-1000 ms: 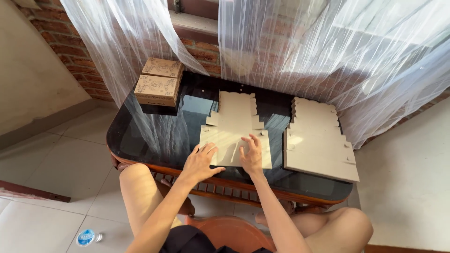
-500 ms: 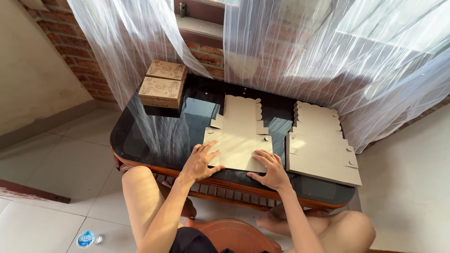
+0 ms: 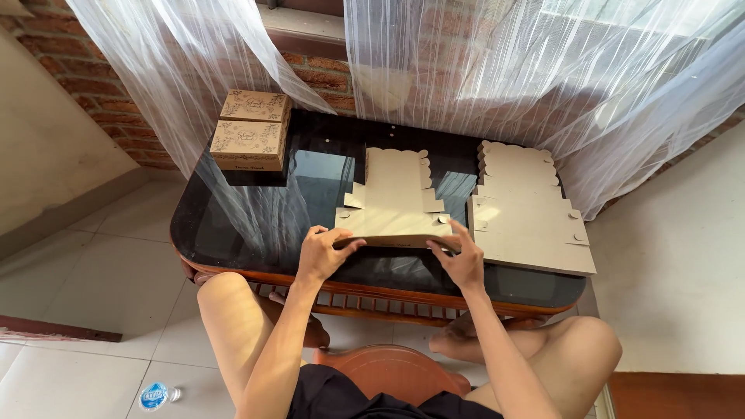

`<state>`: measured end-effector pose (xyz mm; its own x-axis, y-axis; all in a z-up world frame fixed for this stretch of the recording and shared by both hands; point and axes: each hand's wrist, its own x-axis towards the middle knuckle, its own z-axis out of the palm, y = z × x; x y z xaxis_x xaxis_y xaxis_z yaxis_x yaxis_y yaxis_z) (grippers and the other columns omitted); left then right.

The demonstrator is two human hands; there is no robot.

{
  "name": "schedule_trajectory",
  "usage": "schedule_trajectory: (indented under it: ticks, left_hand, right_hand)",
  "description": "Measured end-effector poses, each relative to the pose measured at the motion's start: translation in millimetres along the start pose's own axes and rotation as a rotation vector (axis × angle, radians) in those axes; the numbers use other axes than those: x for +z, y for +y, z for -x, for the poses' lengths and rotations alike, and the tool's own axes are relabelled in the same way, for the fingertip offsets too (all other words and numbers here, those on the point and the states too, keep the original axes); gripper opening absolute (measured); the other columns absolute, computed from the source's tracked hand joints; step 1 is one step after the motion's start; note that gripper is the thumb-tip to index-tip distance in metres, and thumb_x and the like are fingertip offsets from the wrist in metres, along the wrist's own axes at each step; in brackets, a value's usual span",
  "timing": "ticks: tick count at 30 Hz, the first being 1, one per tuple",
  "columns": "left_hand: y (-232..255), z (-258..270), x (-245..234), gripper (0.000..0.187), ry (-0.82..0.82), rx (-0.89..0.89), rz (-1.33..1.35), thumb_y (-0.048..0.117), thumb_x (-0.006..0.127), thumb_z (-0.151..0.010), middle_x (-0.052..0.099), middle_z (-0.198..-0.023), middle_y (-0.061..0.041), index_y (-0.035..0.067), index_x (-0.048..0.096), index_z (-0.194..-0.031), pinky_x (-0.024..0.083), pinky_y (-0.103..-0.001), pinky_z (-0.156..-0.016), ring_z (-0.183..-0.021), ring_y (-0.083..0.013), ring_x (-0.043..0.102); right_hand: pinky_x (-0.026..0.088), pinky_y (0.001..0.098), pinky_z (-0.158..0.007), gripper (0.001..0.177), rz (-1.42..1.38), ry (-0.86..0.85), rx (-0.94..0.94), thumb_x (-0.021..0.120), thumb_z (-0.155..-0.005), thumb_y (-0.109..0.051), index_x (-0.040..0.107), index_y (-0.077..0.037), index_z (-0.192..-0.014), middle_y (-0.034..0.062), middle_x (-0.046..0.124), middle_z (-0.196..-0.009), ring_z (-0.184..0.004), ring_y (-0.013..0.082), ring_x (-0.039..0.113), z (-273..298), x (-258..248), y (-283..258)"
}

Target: Assembling cardboard boxes by folding pre-cut sheets along creases.

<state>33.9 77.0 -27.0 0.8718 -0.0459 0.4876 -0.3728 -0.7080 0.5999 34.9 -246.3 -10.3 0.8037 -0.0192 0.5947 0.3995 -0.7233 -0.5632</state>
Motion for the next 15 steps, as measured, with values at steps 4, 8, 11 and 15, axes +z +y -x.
schedule_trajectory:
  ticks: [4,8,11,15]
  left_hand:
    - [-0.5,1.4,14.0,0.024,0.089,-0.155,-0.06,0.051,0.078,-0.085,0.078,-0.076,0.001,0.031,0.071,-0.095,0.053,-0.026,-0.09,-0.077,-0.0115,0.077]
    - [24.1,-0.4,8.0,0.05,0.026,-0.125,-0.078,0.024,0.077,-0.087,0.065,-0.115,-0.009,0.021,0.055,-0.132,0.053,-0.039,-0.092,-0.103,-0.0263,0.07]
    - [22.5,3.0,16.3,0.044,0.012,0.053,-0.261,0.013,0.072,-0.088,0.05,-0.138,-0.004,0.024,0.059,-0.128,0.044,-0.043,-0.103,-0.127,-0.0245,0.055]
    - [36.8,6.9,30.6,0.04,-0.146,0.215,-0.255,0.011,0.052,-0.092,0.054,-0.145,-0.002,0.027,0.066,-0.126,0.03,-0.048,-0.115,-0.142,-0.0206,0.043]
  right_hand:
    - [0.063,0.0394,-0.074,0.085,0.018,0.009,0.128,0.09,-0.077,-0.028,0.046,-0.018,-0.149,0.0058,0.074,-0.117,-0.089,0.0291,0.075,-8.2,-2.8,-2.5]
    - [0.058,0.0388,-0.085,0.064,0.176,-0.033,0.044,0.088,-0.077,-0.024,0.057,-0.014,-0.132,0.0126,0.049,-0.144,-0.106,0.0293,0.068,-7.0,3.9,-3.6]
    - [0.05,0.0358,-0.094,0.022,0.308,-0.068,-0.126,0.079,-0.086,-0.021,0.073,-0.016,-0.106,0.0085,0.05,-0.147,-0.119,0.0264,0.064,-7.8,3.2,-14.5]
    - [0.032,0.0321,-0.11,0.033,0.287,-0.229,-0.317,0.054,-0.104,-0.019,0.067,-0.025,-0.132,0.003,0.057,-0.147,-0.14,0.0203,0.05,-5.6,6.6,-4.7]
